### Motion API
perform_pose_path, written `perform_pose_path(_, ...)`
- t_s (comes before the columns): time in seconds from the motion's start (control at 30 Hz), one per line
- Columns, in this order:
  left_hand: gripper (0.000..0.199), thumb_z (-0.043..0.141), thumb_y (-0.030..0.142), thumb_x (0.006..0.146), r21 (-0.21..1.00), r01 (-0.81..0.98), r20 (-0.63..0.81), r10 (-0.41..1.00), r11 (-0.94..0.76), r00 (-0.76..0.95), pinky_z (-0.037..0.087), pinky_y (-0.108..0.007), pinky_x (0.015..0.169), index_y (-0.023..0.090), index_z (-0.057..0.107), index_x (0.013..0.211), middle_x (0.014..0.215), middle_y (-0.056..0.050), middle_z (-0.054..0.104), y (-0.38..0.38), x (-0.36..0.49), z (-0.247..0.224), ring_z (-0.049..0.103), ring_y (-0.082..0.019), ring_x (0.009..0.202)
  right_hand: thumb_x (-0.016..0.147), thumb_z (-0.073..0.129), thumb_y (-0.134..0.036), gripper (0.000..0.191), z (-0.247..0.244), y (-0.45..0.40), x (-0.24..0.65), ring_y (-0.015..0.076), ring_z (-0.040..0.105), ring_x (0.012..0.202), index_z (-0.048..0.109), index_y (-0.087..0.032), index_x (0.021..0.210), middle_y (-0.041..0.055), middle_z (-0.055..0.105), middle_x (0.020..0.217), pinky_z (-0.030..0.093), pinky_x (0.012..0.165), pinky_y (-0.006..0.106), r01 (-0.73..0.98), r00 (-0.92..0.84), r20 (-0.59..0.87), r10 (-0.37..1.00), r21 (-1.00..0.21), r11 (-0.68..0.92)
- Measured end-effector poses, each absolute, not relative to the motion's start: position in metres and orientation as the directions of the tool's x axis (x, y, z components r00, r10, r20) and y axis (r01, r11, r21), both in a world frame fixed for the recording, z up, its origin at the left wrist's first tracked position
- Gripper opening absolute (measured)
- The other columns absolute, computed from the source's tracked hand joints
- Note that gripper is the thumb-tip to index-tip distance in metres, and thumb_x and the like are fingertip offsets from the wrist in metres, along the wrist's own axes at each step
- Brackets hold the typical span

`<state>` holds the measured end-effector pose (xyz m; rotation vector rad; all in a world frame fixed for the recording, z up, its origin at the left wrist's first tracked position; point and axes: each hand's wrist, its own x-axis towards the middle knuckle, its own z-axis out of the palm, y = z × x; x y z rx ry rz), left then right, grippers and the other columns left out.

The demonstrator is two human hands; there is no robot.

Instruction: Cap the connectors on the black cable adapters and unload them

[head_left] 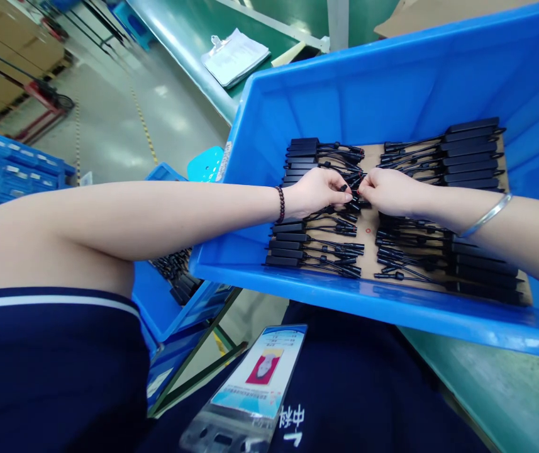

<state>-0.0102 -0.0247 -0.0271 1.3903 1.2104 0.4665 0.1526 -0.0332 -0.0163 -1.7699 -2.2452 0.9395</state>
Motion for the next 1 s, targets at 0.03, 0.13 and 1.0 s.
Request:
perform_pose_path(0.03, 0.009, 0.062, -0.001, 0.073, 0.899, 0.381, -0.366, 0.848, 0.215, 0.384, 0.042, -0.021, 0.06, 0.007, 0.059, 0.072, 0.055, 0.003, 0.057, -0.025, -0.01, -0.027, 0.053, -0.005, 0.053, 0.078, 0.051, -0.022, 0.018, -0.016, -0.033, 0.152, 0.0158, 0.047, 0.056, 0.049, -0.019, 0.06, 0.0032, 0.052, 0.055, 0.036, 0.058, 0.028, 0.85, -0.287, -0.297, 0.911, -0.518, 0.099)
perform_pose_path(0.13, 0.013, 0.063, -0.002, 0.072, 0.896, 0.379, -0.377, 0.846, 0.231, 0.376, 0.044, -0.02, 0.06, 0.008, 0.058, 0.078, 0.056, 0.003, 0.057, -0.025, -0.011, -0.027, 0.054, -0.005, 0.053, 0.08, 0.049, -0.023, 0.016, -0.013, -0.032, 0.152, 0.017, 0.05, 0.062, 0.052, -0.019, 0.065, 0.0048, 0.056, 0.063, 0.037, 0.06, 0.028, 0.884, -0.223, -0.329, 0.918, -0.466, 0.048)
perform_pose_path(1.0, 0.008, 0.064, 0.001, 0.074, 0.905, 0.366, -0.344, 0.879, 0.217, 0.329, 0.05, -0.018, 0.061, 0.007, 0.06, 0.076, 0.06, 0.003, 0.057, -0.023, -0.009, -0.027, 0.054, -0.003, 0.053, 0.08, 0.05, -0.027, 0.011, -0.022, -0.034, 0.152, 0.0168, 0.053, 0.068, 0.056, -0.018, 0.083, 0.0047, 0.061, 0.075, 0.036, 0.061, 0.026, 0.83, -0.293, -0.189, 0.937, -0.537, 0.151)
